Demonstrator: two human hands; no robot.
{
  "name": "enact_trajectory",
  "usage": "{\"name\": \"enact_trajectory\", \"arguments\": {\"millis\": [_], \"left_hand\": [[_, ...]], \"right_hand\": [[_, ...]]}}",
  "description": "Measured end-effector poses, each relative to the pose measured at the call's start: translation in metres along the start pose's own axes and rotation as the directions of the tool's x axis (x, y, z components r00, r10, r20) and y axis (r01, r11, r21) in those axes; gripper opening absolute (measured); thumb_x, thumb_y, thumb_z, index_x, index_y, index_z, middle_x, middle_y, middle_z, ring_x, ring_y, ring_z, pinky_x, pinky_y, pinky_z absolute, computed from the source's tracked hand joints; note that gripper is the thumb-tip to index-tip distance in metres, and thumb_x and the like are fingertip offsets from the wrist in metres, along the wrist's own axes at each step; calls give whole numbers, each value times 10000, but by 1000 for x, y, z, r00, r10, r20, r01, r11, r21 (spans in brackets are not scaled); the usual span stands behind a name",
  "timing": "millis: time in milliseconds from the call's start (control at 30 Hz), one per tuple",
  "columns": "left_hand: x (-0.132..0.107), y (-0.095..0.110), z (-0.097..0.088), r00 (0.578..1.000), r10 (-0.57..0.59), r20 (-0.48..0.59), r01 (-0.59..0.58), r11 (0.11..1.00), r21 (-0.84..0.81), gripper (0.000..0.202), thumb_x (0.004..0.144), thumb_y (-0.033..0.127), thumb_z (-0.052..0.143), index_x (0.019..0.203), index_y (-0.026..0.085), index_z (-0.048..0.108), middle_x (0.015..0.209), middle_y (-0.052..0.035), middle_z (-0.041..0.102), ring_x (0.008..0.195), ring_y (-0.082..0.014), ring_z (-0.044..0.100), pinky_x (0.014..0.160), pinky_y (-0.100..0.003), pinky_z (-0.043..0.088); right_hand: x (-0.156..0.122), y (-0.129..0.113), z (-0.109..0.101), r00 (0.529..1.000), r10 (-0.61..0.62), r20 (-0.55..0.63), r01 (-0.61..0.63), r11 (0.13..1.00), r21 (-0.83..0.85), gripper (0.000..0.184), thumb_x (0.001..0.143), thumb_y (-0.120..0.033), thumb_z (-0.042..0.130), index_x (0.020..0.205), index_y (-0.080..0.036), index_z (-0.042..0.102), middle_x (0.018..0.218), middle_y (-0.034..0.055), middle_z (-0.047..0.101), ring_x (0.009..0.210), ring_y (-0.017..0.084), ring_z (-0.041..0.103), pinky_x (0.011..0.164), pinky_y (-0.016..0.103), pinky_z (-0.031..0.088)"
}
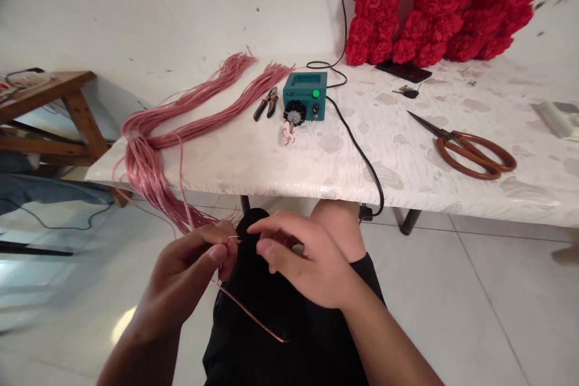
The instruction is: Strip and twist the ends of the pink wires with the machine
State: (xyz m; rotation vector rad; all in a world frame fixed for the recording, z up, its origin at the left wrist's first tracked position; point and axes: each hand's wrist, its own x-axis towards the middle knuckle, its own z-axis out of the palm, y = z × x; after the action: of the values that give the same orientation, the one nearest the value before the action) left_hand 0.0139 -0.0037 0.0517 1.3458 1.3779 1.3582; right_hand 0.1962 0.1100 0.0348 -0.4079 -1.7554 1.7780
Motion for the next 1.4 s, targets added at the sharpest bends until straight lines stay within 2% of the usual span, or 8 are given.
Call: {"name": "enact_trajectory", "arguments": {"millis": [100, 333, 667, 800, 933, 1133, 1233, 1400], "left_hand": [[1, -1, 3, 1000, 21, -1, -21, 999, 24, 160, 994, 276, 580, 874, 206, 658, 709, 15, 551, 662, -108, 516, 596, -254, 396], [0, -2, 7, 1000, 12, -24, -12, 1000, 6, 158, 985, 266, 598, 854, 208, 664, 719, 26, 556, 675, -92, 519, 604, -221, 401], [0, 1, 17, 999, 24, -41, -23, 1000, 13, 146, 969, 232, 612, 838, 206, 670, 740, 26, 563, 699, -94, 530, 632, -223, 416], [1, 4, 15, 996, 57, -62, -48, 990, 133, 98, 957, 196, 620, 876, 214, 674, 778, 24, 594, 720, -97, 556, 641, -231, 428], [4, 4, 11, 981, 164, -105, -123, 939, 322, 113, 916, 154, 663, 1004, 223, 675, 918, 7, 624, 846, -110, 591, 732, -243, 469], [14, 4, 10, 954, 268, 130, -297, 814, 498, 380, 923, 25, 601, 1237, 232, 656, 1048, -11, 602, 920, -82, 592, 775, -206, 505], [16, 3, 9, 938, 291, 191, -348, 786, 511, 390, 916, -22, 580, 1214, 213, 667, 1043, -15, 598, 941, -80, 594, 801, -207, 508], [14, 4, 10, 935, 324, 144, -350, 779, 520, 312, 879, -26, 633, 1092, 196, 684, 1013, -15, 617, 912, -94, 613, 769, -226, 519]], "right_hand": [[0, -12, 6, 995, -97, -36, 96, 995, -25, 202, 929, -282, 681, 1122, -240, 724, 811, -3, 663, 625, 96, 618, 555, 219, 517], [0, -6, 23, 953, -238, -187, 225, 971, -86, 94, 878, -184, 719, 958, -207, 762, 717, -18, 636, 570, 74, 563, 517, 196, 484], [0, -7, 23, 948, -235, -215, 191, 960, -206, 57, 872, -158, 713, 865, -206, 744, 707, -34, 614, 579, 64, 554, 517, 188, 470], [-2, -7, 18, 967, -198, -158, 165, 966, -201, 99, 913, -156, 665, 883, -199, 749, 709, -29, 609, 594, 68, 575, 527, 192, 469], [1, 1, 8, 994, -107, -39, 105, 993, -50, 109, 931, -180, 645, 925, -177, 753, 725, -22, 609, 561, 71, 593, 513, 203, 490], [10, 24, -5, 998, 4, 59, -11, 994, 108, 163, 912, -246, 694, 776, -157, 706, 633, -12, 617, 541, 94, 577, 492, 218, 447], [12, 31, -8, 995, 42, 94, -57, 986, 157, 211, 919, -254, 688, 732, -157, 681, 594, -13, 607, 539, 98, 566, 489, 220, 418], [13, 35, -9, 985, 38, 166, -78, 966, 246, 175, 930, -260, 678, 792, -153, 694, 589, -20, 607, 540, 101, 571, 510, 224, 438]]}}
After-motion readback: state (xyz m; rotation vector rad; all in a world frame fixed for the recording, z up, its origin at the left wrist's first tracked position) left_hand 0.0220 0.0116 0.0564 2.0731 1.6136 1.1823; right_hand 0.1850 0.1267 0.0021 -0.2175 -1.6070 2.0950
